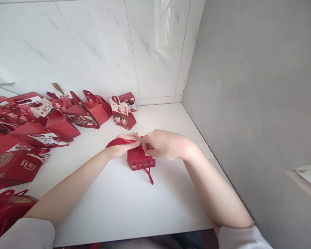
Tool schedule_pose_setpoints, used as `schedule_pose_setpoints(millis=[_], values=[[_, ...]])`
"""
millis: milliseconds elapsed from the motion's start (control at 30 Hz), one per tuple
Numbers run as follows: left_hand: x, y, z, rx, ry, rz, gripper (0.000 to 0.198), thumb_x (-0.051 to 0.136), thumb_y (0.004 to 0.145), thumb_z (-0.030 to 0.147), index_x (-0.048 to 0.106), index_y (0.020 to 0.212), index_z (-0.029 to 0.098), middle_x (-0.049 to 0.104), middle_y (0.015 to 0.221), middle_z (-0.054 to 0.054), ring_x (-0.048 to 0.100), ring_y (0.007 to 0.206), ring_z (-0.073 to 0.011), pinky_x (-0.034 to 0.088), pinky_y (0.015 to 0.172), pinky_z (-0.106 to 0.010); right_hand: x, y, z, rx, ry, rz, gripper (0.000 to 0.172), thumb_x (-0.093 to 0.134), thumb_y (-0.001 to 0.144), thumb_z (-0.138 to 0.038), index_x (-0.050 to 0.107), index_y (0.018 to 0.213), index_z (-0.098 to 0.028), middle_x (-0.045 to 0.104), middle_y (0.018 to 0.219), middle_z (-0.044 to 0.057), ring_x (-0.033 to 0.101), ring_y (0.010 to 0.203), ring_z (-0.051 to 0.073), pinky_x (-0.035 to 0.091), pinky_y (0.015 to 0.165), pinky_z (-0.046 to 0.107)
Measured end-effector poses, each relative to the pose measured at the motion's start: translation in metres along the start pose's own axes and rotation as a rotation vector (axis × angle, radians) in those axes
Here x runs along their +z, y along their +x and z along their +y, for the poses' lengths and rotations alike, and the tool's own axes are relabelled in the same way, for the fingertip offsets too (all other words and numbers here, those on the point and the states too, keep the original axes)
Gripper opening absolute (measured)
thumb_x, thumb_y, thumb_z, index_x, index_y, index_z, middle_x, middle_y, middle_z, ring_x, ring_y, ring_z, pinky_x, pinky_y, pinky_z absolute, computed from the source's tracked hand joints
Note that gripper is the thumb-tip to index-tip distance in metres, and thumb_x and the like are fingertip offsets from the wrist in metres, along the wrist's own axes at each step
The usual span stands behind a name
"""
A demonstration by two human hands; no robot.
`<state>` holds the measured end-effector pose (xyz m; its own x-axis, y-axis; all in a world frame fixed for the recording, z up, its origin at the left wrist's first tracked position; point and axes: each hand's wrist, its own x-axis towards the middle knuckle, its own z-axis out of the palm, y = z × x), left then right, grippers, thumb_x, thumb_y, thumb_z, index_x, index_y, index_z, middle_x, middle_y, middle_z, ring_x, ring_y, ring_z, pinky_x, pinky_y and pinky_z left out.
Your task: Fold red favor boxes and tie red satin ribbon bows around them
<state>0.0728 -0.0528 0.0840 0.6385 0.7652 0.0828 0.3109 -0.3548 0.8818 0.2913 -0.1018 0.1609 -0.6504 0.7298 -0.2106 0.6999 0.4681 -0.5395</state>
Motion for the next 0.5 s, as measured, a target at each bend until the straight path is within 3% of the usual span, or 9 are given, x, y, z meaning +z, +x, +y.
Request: schedule_pose_setpoints(millis=[167,300,400,500], values=[[-0.004,0.001,0.001,0.165,0.069,-0.076,0.016,0.067,0.084,0.031,0.076,0.094,0.023,0.073,0.101,-0.007,0.064,0.104,-0.0200,0.051,0.094,-0.035,0.006,0.009,-0.003,0.040,0.007,-0.114,0.007,0.052,0.076,-0.015,0.056,0.074,-0.020,0.058,0.063,0.000,0.046,0.048,0.011,0.025,0.044,0.026],[-0.008,-0.003,0.017,0.285,0.275,-0.047,0.007,0.070,0.079,0.022,0.075,0.083,0.021,0.072,0.105,-0.005,0.062,0.104,-0.0193,0.051,0.093,-0.033,0.007,0.010,-0.003,0.058,0.037,-0.146,0.005,0.052,0.076,-0.017,0.055,0.073,-0.020,0.056,0.059,-0.001,0.046,0.046,0.011,0.024,0.045,0.027],[-0.006,-0.010,0.031,0.301,0.531,-0.017,0.011,0.064,0.078,0.013,0.072,0.080,0.021,0.068,0.103,-0.002,0.064,0.090,-0.0145,0.053,0.080,-0.025,0.005,0.008,-0.003,0.075,0.064,-0.175,0.007,0.053,0.078,-0.021,0.054,0.071,-0.020,0.057,0.059,-0.001,0.047,0.048,0.011,0.025,0.045,0.026],[0.000,-0.018,0.035,0.372,0.770,0.023,0.021,0.052,0.080,0.007,0.068,0.083,0.019,0.068,0.093,0.000,0.064,0.074,-0.0104,0.049,0.061,-0.021,0.001,0.007,0.001,-0.010,0.136,-0.189,0.016,0.054,0.082,-0.030,0.057,0.070,-0.020,0.061,0.067,0.000,0.050,0.056,0.012,0.031,0.049,0.024]])
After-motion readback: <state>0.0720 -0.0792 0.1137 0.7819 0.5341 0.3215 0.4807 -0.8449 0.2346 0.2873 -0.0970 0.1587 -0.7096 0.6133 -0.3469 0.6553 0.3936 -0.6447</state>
